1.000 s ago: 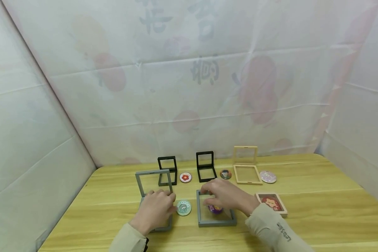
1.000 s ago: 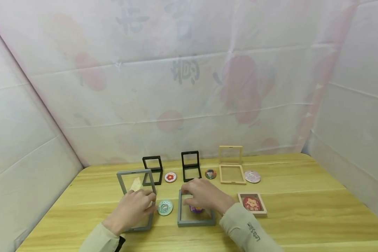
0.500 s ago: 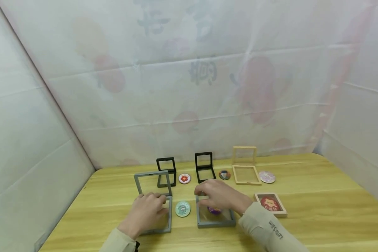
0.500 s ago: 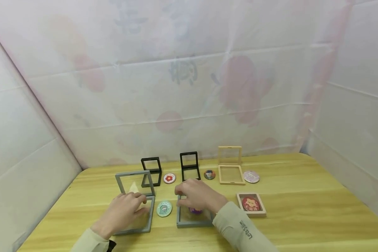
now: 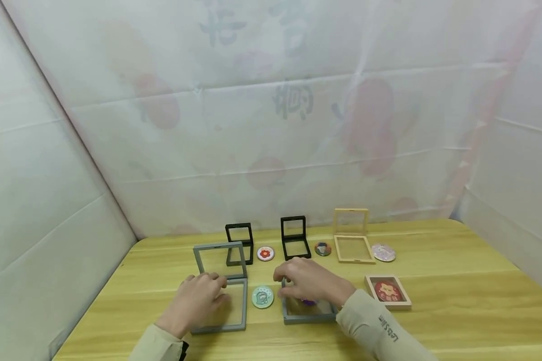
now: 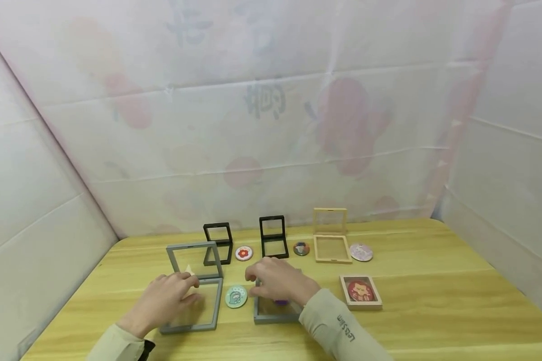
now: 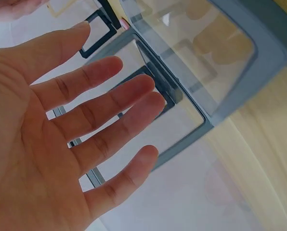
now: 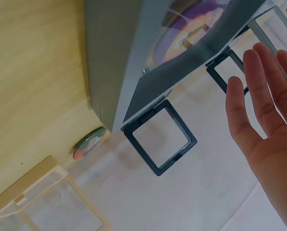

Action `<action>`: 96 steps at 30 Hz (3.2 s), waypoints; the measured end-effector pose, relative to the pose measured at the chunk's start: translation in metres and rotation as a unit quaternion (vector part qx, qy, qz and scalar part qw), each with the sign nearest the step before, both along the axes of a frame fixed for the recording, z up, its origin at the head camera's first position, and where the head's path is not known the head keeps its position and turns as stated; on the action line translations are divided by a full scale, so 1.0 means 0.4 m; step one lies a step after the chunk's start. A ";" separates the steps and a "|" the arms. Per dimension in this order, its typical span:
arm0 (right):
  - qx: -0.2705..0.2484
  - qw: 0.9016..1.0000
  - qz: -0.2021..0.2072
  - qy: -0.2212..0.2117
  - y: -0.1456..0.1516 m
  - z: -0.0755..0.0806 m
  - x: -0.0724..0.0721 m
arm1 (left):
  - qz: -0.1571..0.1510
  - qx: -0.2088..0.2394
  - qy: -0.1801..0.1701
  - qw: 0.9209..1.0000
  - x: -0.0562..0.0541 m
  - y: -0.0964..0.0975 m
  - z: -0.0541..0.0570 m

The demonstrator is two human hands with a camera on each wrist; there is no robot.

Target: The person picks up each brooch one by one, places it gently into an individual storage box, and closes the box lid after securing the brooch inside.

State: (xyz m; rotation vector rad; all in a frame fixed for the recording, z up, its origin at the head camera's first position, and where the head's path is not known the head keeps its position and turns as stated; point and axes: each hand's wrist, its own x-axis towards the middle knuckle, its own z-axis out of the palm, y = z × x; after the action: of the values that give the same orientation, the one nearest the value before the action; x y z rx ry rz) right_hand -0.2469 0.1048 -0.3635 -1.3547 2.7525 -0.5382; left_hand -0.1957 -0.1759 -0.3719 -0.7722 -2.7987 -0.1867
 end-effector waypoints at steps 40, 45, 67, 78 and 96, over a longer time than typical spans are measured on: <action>0.005 1.000 0.007 -0.006 -0.056 -0.014 -0.002 | 0.027 0.070 -0.289 0.955 -0.006 -0.162 0.001; 0.016 1.000 0.022 0.008 -0.066 -0.022 0.002 | 0.032 0.043 -0.268 0.962 -0.007 -0.151 -0.002; 0.078 0.994 0.016 0.070 -0.085 -0.037 0.004 | 0.009 0.002 -0.190 0.982 0.004 -0.101 -0.007; 0.153 0.980 0.024 0.125 -0.108 -0.044 0.021 | 0.018 0.014 -0.209 0.978 0.004 -0.094 -0.004; 0.172 0.973 0.039 0.150 -0.122 -0.035 0.018 | 0.015 0.028 -0.218 0.975 -0.001 -0.093 -0.004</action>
State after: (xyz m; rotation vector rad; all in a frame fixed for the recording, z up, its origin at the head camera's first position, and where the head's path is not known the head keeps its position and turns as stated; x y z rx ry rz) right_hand -0.2399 0.0559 -0.3774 -1.5481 2.8156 0.1594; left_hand -0.1963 -0.2131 -0.3733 -0.7511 -3.1946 -0.4808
